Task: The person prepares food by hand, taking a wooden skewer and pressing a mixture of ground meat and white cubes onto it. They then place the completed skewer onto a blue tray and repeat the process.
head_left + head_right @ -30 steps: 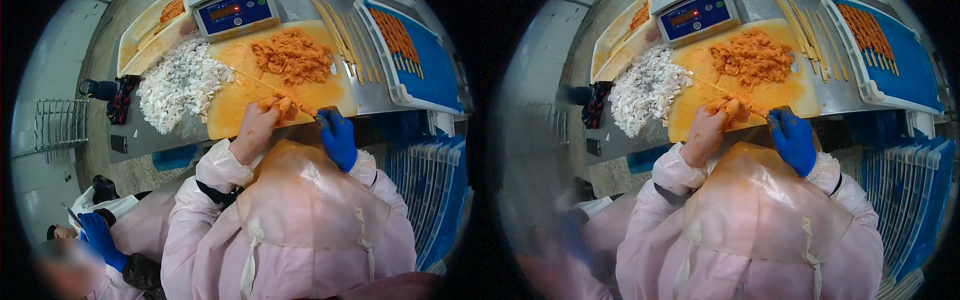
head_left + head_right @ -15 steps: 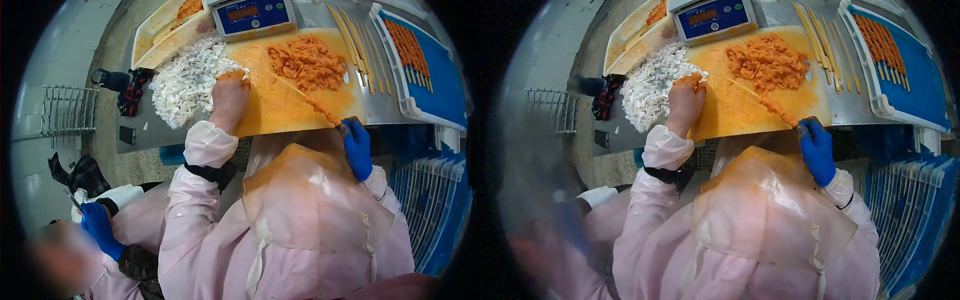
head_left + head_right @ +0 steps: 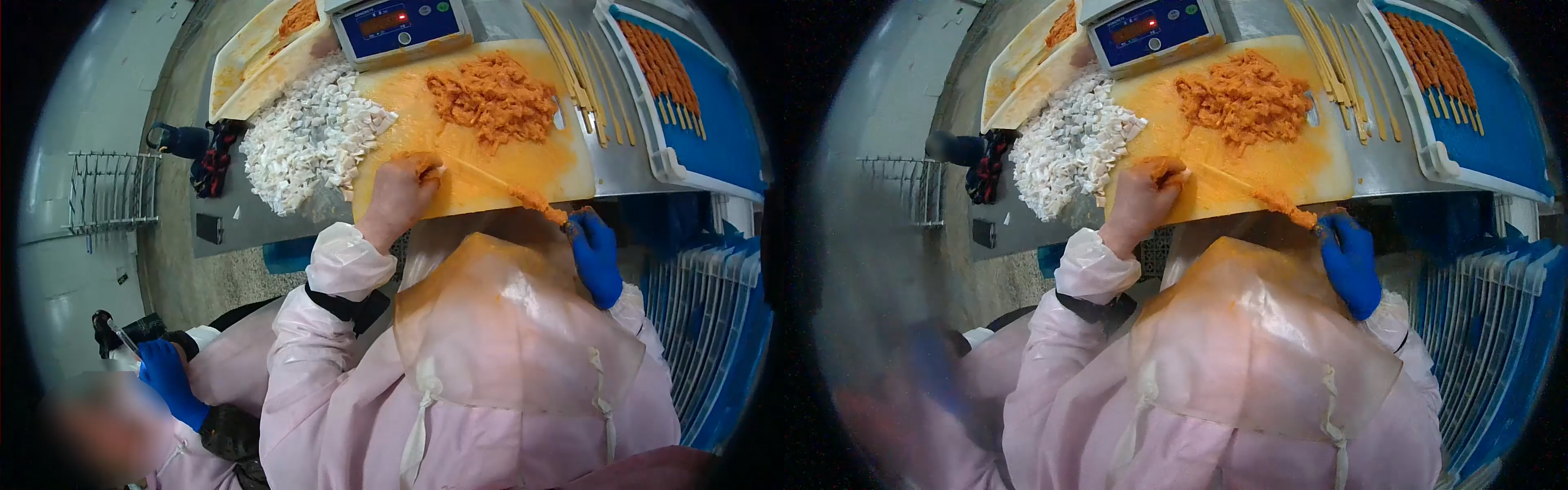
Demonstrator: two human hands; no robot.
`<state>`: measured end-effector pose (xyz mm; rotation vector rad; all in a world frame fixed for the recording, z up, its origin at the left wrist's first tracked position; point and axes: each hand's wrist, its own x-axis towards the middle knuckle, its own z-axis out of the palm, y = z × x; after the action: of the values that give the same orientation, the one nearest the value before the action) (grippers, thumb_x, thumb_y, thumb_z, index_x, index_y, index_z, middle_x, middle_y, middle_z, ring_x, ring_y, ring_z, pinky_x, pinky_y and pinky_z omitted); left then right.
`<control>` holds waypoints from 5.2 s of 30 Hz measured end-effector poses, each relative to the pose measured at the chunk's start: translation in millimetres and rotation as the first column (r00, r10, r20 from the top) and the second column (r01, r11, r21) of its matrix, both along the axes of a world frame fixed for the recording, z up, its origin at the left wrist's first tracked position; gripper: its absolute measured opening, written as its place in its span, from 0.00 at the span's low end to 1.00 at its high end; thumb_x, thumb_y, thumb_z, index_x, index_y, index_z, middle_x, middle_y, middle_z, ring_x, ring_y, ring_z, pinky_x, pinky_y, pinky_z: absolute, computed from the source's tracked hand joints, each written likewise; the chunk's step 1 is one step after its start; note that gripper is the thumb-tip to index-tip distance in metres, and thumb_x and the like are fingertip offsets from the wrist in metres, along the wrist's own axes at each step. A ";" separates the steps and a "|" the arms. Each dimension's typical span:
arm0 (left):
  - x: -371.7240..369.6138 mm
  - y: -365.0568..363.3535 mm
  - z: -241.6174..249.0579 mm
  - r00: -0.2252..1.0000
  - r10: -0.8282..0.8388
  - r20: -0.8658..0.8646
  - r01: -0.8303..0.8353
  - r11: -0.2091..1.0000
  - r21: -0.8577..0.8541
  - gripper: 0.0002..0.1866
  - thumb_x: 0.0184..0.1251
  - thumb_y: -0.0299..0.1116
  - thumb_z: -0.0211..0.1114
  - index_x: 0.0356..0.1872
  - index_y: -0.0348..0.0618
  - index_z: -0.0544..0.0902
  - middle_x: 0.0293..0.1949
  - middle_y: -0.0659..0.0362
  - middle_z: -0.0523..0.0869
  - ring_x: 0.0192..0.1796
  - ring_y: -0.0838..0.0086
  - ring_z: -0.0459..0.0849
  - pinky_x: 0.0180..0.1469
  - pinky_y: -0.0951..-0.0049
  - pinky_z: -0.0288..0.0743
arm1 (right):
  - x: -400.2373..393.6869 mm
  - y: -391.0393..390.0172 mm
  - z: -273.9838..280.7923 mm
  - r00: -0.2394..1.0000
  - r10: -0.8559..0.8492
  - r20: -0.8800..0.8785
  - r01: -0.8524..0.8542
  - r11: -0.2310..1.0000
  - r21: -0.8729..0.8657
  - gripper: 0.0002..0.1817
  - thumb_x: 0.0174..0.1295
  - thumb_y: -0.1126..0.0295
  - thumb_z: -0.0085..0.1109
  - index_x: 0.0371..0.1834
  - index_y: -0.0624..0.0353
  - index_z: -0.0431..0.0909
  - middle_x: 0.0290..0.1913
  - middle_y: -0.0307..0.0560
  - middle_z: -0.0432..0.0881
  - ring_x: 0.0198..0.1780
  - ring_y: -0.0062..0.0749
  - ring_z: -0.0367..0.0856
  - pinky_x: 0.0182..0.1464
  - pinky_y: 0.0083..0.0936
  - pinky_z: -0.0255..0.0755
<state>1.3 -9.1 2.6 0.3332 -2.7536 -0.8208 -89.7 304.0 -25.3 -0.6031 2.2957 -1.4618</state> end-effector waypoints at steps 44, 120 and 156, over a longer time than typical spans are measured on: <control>2.8 26.5 -11.2 0.988 0.148 -0.038 -0.153 0.963 -0.222 0.06 0.54 0.29 0.66 0.33 0.40 0.84 0.32 0.48 0.84 0.35 0.51 0.82 0.38 0.55 0.76 | 19.3 -23.1 14.3 0.986 0.119 -0.120 -0.105 0.988 0.117 0.08 0.63 0.70 0.56 0.37 0.65 0.78 0.33 0.62 0.81 0.35 0.58 0.80 0.34 0.39 0.72; -145.1 22.6 57.8 0.925 -0.203 0.320 0.298 0.912 -0.283 0.13 0.52 0.36 0.64 0.35 0.38 0.86 0.34 0.42 0.85 0.40 0.49 0.84 0.47 0.57 0.78 | -21.1 -50.6 3.4 0.941 0.305 -0.146 -0.306 0.952 0.020 0.10 0.64 0.65 0.53 0.35 0.61 0.75 0.31 0.59 0.79 0.36 0.56 0.80 0.35 0.39 0.72; 17.7 -2.0 4.8 0.940 -0.336 -0.060 0.300 0.897 -0.325 0.12 0.48 0.27 0.69 0.37 0.45 0.84 0.43 0.53 0.83 0.44 0.56 0.82 0.44 0.61 0.78 | -5.6 36.8 1.3 0.999 0.036 0.016 -0.037 0.999 0.023 0.04 0.63 0.76 0.53 0.35 0.66 0.75 0.27 0.43 0.73 0.29 0.20 0.68 0.32 0.22 0.65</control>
<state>19.1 -11.1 7.4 -0.2271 -2.8036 -0.4374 -95.4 340.8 -23.9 -0.6213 2.2748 -1.4158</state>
